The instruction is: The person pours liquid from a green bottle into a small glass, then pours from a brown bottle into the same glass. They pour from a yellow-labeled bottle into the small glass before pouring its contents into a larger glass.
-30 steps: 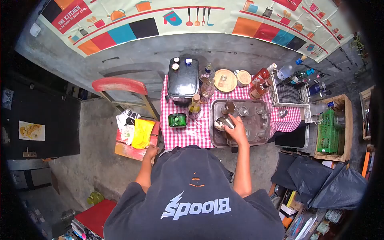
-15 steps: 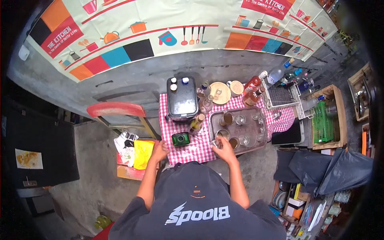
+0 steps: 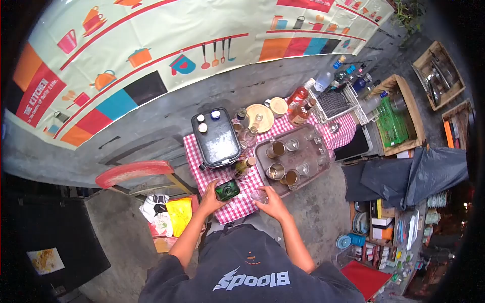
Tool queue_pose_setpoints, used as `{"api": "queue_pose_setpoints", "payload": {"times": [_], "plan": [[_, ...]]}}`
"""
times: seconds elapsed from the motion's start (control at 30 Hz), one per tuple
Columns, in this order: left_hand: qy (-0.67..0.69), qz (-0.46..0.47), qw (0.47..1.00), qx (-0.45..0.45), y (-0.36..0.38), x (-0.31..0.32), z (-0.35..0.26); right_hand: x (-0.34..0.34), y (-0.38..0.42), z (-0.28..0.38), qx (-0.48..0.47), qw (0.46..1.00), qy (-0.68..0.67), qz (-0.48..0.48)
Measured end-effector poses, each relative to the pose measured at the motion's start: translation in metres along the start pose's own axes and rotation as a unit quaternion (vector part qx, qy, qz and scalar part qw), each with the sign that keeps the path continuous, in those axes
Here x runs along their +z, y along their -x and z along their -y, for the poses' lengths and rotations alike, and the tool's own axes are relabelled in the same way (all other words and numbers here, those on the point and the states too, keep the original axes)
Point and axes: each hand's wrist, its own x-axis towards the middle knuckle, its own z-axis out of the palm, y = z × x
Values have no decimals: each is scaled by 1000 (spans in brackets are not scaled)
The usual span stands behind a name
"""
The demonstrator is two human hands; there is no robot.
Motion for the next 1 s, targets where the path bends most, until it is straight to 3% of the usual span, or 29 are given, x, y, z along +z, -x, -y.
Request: {"api": "queue_pose_setpoints", "payload": {"times": [0.17,0.33,0.43,0.47,0.57,1.0], "plan": [[85,-47,995,31,2,17,12,11,20,7,46,998,-34,-6],[60,-66,994,61,-4,23,13,23,26,7,61,998,-22,2],[76,-48,996,23,-3,20,7,21,23,16,58,998,-35,-1],[91,-59,993,45,-6,27,19,24,21,11,41,999,-25,-9],[86,-32,996,-4,-4,21,12,20,14,15,44,998,-29,15],[39,-123,992,-5,20,28,-26,-29,-3,11,-40,998,-2,52]]}}
